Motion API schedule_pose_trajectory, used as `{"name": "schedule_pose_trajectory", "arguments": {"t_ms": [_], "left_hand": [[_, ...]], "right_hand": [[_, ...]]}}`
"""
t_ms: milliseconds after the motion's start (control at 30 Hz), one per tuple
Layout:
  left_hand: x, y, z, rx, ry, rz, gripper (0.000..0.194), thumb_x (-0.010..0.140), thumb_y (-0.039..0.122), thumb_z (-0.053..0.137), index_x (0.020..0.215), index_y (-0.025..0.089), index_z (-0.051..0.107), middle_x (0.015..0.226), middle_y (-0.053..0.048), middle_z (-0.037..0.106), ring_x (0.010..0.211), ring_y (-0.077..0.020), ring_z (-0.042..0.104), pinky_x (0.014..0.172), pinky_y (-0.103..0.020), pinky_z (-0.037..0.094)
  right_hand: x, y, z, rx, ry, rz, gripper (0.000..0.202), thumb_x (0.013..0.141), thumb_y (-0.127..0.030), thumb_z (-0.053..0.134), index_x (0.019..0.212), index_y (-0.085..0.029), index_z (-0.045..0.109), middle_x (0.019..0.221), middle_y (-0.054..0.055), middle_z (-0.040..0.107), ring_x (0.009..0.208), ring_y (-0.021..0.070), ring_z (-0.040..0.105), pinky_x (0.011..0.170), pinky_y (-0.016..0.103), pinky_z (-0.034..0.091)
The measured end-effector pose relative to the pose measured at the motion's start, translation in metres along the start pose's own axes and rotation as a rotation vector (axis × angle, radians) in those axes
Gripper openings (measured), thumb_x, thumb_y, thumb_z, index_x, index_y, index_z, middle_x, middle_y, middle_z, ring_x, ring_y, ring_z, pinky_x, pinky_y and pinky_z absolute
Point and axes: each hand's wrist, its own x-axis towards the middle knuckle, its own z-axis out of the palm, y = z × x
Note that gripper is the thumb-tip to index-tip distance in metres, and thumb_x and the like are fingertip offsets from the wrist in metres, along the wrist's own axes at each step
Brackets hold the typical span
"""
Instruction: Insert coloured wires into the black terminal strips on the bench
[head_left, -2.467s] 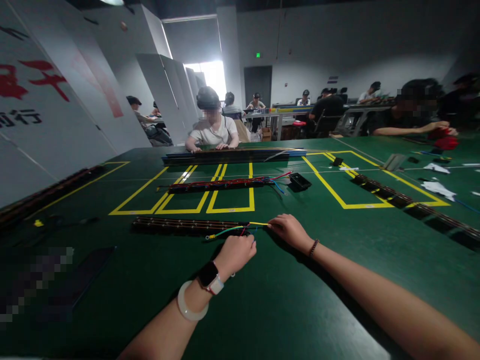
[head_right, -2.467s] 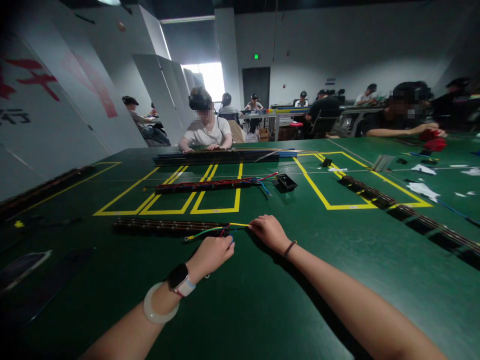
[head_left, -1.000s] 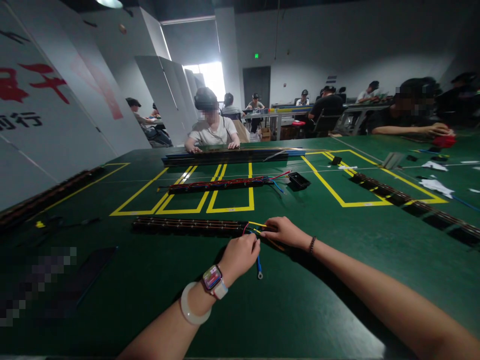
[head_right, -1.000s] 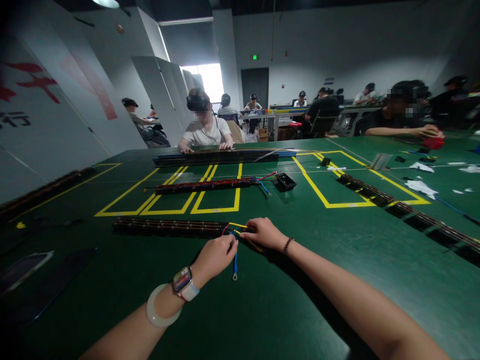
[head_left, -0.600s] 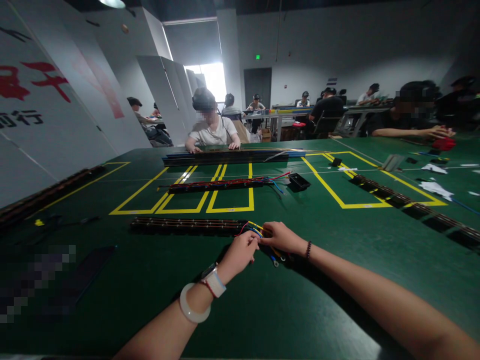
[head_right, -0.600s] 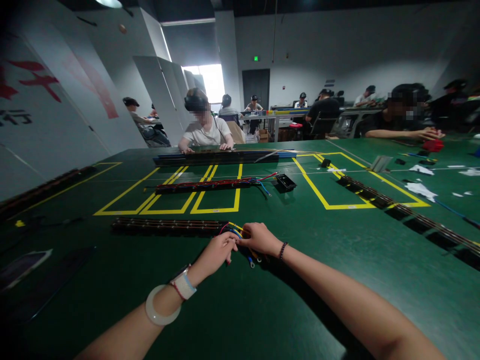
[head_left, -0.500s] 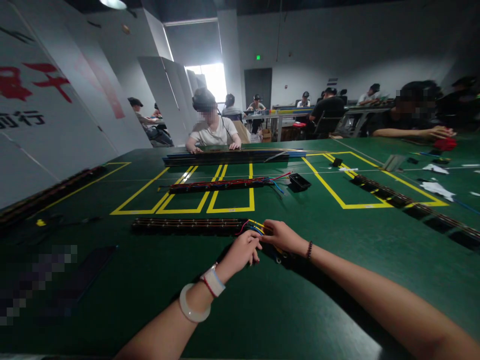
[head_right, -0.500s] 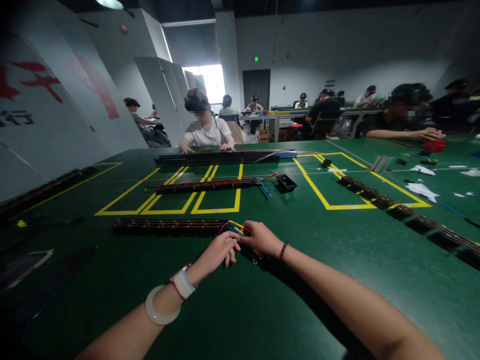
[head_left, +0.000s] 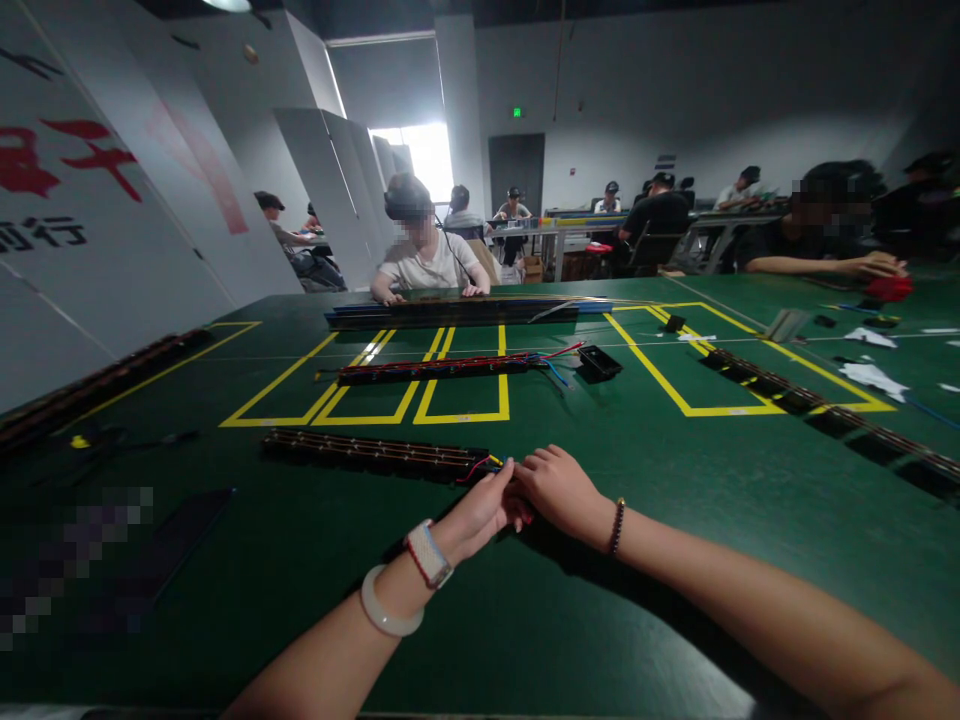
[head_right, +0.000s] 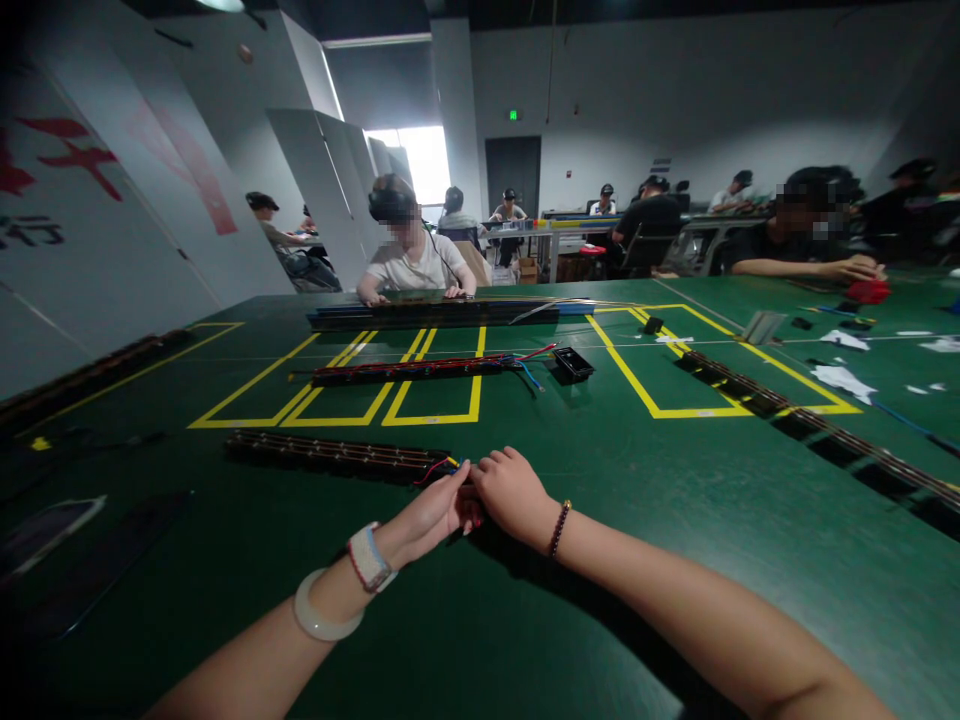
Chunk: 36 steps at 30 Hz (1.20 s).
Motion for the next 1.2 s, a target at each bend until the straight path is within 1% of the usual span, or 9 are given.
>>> {"name": "schedule_pose_trajectory", "arguments": {"t_ms": [133, 233, 400, 500, 700, 833, 933, 1067, 1200], "left_hand": [[0.004, -0.006, -0.002, -0.07, 0.064, -0.004, 0.033, 0.087, 0.047, 0.042, 0.076, 0.016, 0.043, 0.059, 0.003, 0.049, 0.05, -0.0082, 0.048, 0.048, -0.021, 0.036], [0.006, -0.007, -0.002, -0.148, 0.091, -0.042, 0.028, 0.089, 0.041, 0.043, 0.076, 0.016, 0.042, 0.06, 0.004, 0.046, 0.051, -0.007, 0.046, 0.049, -0.019, 0.035], [0.01, -0.007, -0.006, -0.218, 0.035, -0.071, 0.022, 0.089, 0.031, 0.044, 0.074, 0.016, 0.042, 0.06, 0.004, 0.045, 0.048, -0.0065, 0.043, 0.048, -0.019, 0.033], [0.011, -0.007, -0.008, -0.226, 0.038, -0.058, 0.022, 0.088, 0.03, 0.044, 0.072, 0.015, 0.045, 0.059, 0.002, 0.048, 0.048, -0.0079, 0.045, 0.049, -0.021, 0.034], [0.003, -0.003, -0.003, -0.176, 0.055, -0.059, 0.021, 0.089, 0.026, 0.042, 0.075, 0.013, 0.052, 0.062, -0.002, 0.056, 0.051, -0.0105, 0.052, 0.052, -0.023, 0.037], [0.002, 0.001, 0.001, -0.181, 0.039, -0.045, 0.028, 0.091, 0.025, 0.036, 0.075, 0.011, 0.054, 0.065, -0.005, 0.058, 0.053, -0.0098, 0.053, 0.052, -0.022, 0.037], [0.003, 0.001, 0.001, -0.187, 0.02, -0.029, 0.029, 0.091, 0.026, 0.035, 0.079, 0.01, 0.056, 0.066, -0.005, 0.058, 0.055, -0.0102, 0.054, 0.054, -0.022, 0.037], [0.0, 0.002, 0.0, -0.12, 0.032, -0.022, 0.029, 0.091, 0.031, 0.035, 0.097, 0.012, 0.057, 0.066, -0.004, 0.056, 0.053, -0.0092, 0.052, 0.05, -0.02, 0.033], [-0.004, 0.005, -0.001, -0.064, 0.0, -0.045, 0.041, 0.091, 0.038, 0.035, 0.129, 0.023, 0.041, 0.069, -0.001, 0.054, 0.051, -0.0069, 0.048, 0.046, -0.018, 0.026]], "right_hand": [[-0.003, -0.01, -0.003, -0.133, 0.007, -0.087, 0.012, 0.082, -0.015, 0.054, 0.09, -0.012, 0.063, 0.081, 0.01, 0.061, 0.074, 0.0213, 0.05, 0.067, 0.033, 0.034], [-0.006, -0.016, -0.004, -0.162, 0.023, -0.109, 0.014, 0.082, -0.014, 0.052, 0.091, -0.012, 0.063, 0.082, 0.011, 0.061, 0.075, 0.0219, 0.049, 0.071, 0.035, 0.034], [-0.008, -0.018, -0.01, -0.148, -0.023, -0.091, 0.016, 0.082, -0.017, 0.053, 0.094, -0.01, 0.062, 0.084, 0.011, 0.061, 0.075, 0.021, 0.05, 0.072, 0.035, 0.034], [-0.008, -0.012, -0.027, -0.087, -0.05, -0.054, 0.016, 0.087, -0.022, 0.049, 0.091, -0.014, 0.062, 0.083, 0.008, 0.061, 0.076, 0.0191, 0.052, 0.071, 0.032, 0.033], [-0.007, 0.0, -0.057, -0.028, -0.116, 0.135, 0.037, 0.091, -0.037, 0.042, 0.071, -0.016, 0.065, 0.072, 0.008, 0.063, 0.07, 0.0172, 0.057, 0.066, 0.027, 0.033], [-0.009, 0.0, -0.05, -0.037, -0.248, 0.162, 0.041, 0.088, -0.046, 0.045, 0.071, -0.016, 0.067, 0.069, 0.009, 0.065, 0.067, 0.0196, 0.06, 0.062, 0.028, 0.036], [-0.01, -0.003, -0.042, -0.026, -0.285, 0.158, 0.038, 0.088, -0.045, 0.046, 0.078, -0.016, 0.068, 0.072, 0.01, 0.066, 0.069, 0.0207, 0.062, 0.062, 0.027, 0.039], [-0.009, -0.007, -0.037, -0.015, -0.29, 0.177, 0.033, 0.089, -0.04, 0.045, 0.084, -0.016, 0.068, 0.076, 0.01, 0.067, 0.071, 0.0212, 0.063, 0.064, 0.028, 0.042], [-0.008, -0.01, -0.036, 0.038, -0.329, 0.173, 0.029, 0.088, -0.033, 0.045, 0.081, -0.017, 0.067, 0.079, 0.009, 0.068, 0.072, 0.0205, 0.063, 0.065, 0.027, 0.043]]}}
